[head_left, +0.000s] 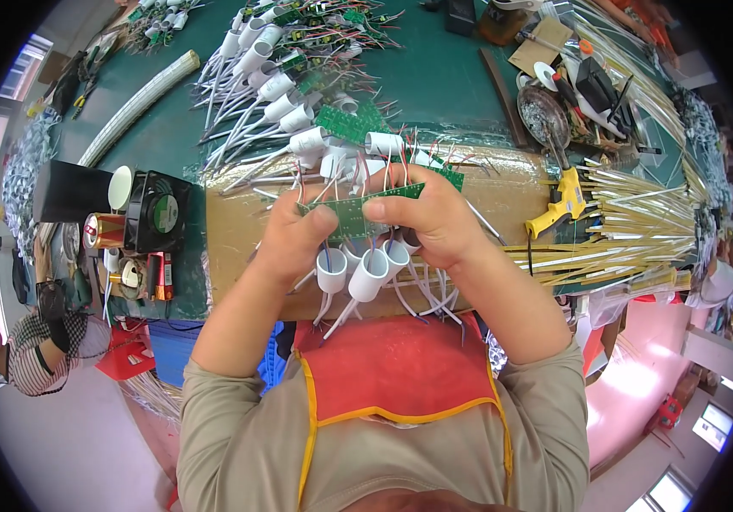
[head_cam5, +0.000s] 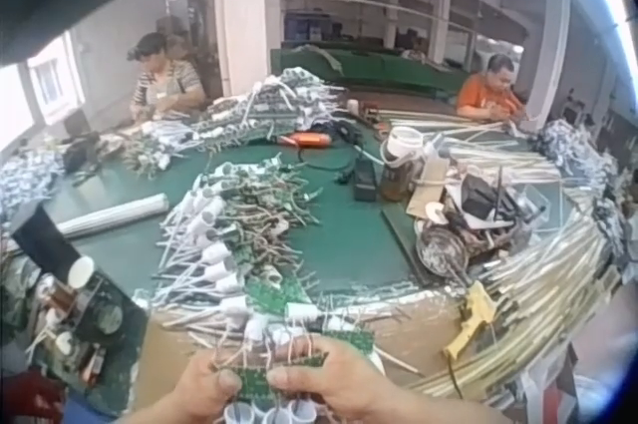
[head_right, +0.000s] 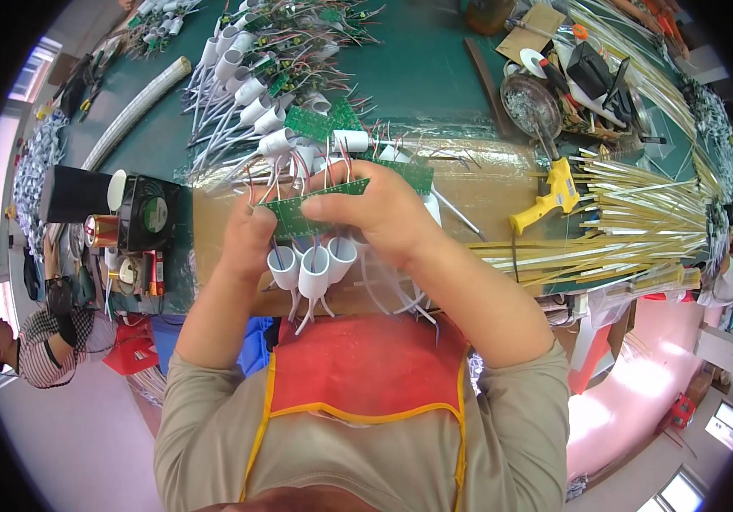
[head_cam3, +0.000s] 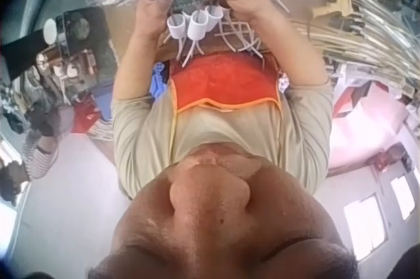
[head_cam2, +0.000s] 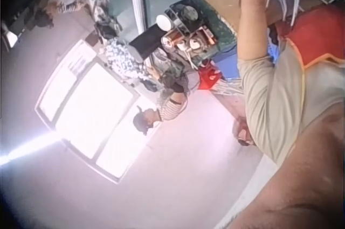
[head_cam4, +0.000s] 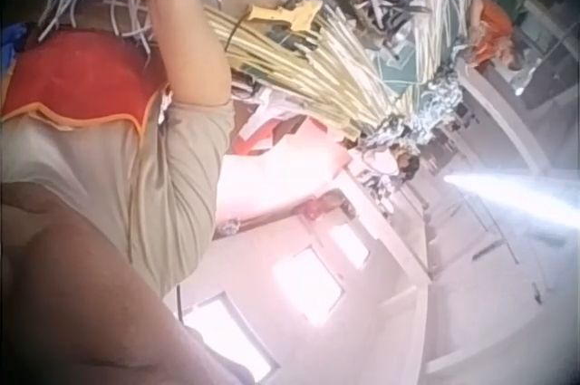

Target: The person assembles small cylindrical LED components into a circuit board by hand on a production line.

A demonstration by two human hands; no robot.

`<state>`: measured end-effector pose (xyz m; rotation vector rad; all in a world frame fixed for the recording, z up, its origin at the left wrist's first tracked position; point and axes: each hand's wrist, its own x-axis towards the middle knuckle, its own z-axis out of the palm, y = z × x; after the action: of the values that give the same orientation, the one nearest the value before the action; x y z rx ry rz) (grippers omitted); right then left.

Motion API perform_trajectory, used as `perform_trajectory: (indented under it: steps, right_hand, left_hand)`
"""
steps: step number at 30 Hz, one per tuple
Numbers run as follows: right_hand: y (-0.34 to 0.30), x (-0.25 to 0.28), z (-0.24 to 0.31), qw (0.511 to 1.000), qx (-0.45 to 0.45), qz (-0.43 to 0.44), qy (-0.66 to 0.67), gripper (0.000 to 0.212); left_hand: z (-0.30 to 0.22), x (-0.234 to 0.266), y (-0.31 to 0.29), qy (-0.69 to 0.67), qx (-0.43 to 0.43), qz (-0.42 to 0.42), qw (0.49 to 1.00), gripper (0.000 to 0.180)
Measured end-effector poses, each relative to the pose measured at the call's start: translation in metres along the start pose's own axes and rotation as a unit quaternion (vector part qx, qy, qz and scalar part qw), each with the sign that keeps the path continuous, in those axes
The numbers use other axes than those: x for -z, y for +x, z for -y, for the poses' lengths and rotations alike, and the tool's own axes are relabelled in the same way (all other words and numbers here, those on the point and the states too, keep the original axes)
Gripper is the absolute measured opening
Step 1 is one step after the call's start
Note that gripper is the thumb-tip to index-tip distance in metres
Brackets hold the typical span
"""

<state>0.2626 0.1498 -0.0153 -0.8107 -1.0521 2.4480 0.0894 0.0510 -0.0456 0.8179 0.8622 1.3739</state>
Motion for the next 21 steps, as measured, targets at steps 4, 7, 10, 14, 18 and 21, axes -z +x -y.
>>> perform_trajectory:
  steps: [4, 7, 10, 14, 18, 21]
  right_hand:
    - [-0.006, -0.004, 0.004, 0.986, 0.073, -0.064, -0.136, 0.038]
    - [-0.009, -0.006, 0.007, 0.968, 0.116, -0.095, -0.202, 0.04]
    - [-0.01, -0.008, 0.011, 0.979, 0.089, -0.084, -0.163, 0.041]
    - [-0.011, -0.008, 0.002, 0.995, 0.059, -0.041, -0.07, 0.043]
    - [-0.001, -0.006, -0.008, 0.997, 0.055, -0.035, -0.033, 0.041]
    - [0.002, -0.003, -0.005, 0.998, 0.049, -0.033, -0.022, 0.038]
  left_hand:
    - [-0.007, -0.012, -0.001, 0.14, -0.01, -0.095, 0.985, 0.027]
    - [-0.015, -0.022, -0.001, 0.268, -0.029, -0.129, 0.954, 0.021]
    - [-0.023, -0.025, 0.001, 0.253, -0.014, -0.12, 0.96, 0.02]
    - [-0.015, -0.013, -0.002, 0.128, -0.009, -0.062, 0.99, 0.027]
    - [-0.004, -0.007, -0.006, 0.088, 0.002, -0.066, 0.994, 0.032]
    - [-0.006, -0.009, -0.003, 0.085, -0.018, -0.078, 0.993, 0.033]
